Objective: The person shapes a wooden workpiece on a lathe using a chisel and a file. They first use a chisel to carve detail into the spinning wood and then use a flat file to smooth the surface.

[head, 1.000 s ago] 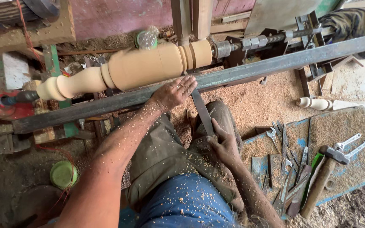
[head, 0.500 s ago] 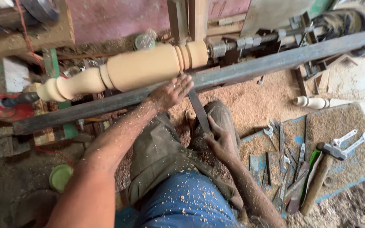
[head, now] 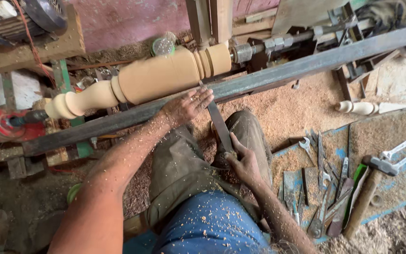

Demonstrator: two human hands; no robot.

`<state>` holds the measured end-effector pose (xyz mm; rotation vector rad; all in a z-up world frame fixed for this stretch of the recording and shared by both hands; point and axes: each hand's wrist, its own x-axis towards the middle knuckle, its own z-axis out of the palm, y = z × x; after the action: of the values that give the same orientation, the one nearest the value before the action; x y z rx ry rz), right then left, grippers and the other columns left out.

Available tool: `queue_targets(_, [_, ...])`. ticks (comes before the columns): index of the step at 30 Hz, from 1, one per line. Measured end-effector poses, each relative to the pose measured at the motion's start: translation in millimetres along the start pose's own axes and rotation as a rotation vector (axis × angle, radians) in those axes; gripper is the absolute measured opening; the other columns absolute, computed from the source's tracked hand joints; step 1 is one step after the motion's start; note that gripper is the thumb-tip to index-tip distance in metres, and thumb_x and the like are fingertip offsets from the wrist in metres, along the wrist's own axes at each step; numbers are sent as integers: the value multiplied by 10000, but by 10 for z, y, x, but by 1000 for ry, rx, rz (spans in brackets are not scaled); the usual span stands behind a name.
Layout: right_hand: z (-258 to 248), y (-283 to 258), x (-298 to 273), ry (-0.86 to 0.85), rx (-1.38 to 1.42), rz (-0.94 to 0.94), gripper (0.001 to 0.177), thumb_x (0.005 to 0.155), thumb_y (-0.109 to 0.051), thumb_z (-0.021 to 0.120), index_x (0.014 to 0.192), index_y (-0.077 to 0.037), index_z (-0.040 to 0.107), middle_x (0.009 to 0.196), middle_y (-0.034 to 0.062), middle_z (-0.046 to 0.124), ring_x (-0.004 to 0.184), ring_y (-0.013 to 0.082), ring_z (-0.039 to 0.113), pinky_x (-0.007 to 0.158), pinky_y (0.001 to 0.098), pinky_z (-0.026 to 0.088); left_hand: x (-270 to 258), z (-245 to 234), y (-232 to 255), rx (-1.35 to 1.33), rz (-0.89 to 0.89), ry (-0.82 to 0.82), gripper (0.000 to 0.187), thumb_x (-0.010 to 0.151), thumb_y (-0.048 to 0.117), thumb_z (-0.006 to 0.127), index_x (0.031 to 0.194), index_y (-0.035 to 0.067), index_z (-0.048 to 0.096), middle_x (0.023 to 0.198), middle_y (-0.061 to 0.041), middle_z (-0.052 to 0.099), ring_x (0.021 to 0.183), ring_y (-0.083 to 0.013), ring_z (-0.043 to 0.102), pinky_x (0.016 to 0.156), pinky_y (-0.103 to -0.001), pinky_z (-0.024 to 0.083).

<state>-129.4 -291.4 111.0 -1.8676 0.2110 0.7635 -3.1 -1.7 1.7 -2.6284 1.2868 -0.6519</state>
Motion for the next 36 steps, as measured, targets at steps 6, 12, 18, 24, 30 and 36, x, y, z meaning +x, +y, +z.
queue_targets(6, [171,160,58,74,45,-268,749,902,-74,738,1568,-85,397,1167,118,767,904,122,680,833,288,563,32,-194,-5,31,19,-78,551,1037,78,581,1557,39,403,1603,-98,464,1462,-224,476,1281,-380,272])
queue_targets(12, [272,201,82,67,157,-235,737,895,-44,707,1560,-47,389,1219,106,741,1024,105,622,940,278,518,72,-233,-23,3,-18,-66,528,1034,75,541,1548,54,421,1597,-91,472,1449,-208,481,1280,-377,253])
queue_targets(18, [279,188,102,82,129,-228,726,894,-42,714,1550,-37,401,1256,103,732,1079,106,624,982,273,501,105,-314,-43,10,-37,-116,528,1031,64,525,1551,52,431,1597,-88,468,1462,-198,471,1285,-374,249])
queue_targets(24, [283,165,94,57,197,-232,741,894,-40,702,1564,-47,385,1296,129,711,1113,124,616,1000,289,491,133,-388,-28,35,-25,-125,499,1035,100,506,1528,53,449,1590,-82,488,1461,-185,461,1278,-377,227])
queue_targets(30, [275,104,79,83,114,-161,752,881,-64,703,1567,-89,396,1253,126,741,1039,150,673,940,298,546,75,-307,-25,51,-39,-102,503,1039,98,528,1535,56,453,1589,-82,487,1473,-189,450,1295,-383,213])
queue_targets(36, [164,259,104,128,37,-436,706,913,-46,718,1543,-32,401,1310,143,695,1086,143,630,929,302,525,175,-9,-175,20,111,57,535,1049,61,576,1551,8,401,1593,-146,468,1498,-276,418,1276,-435,287])
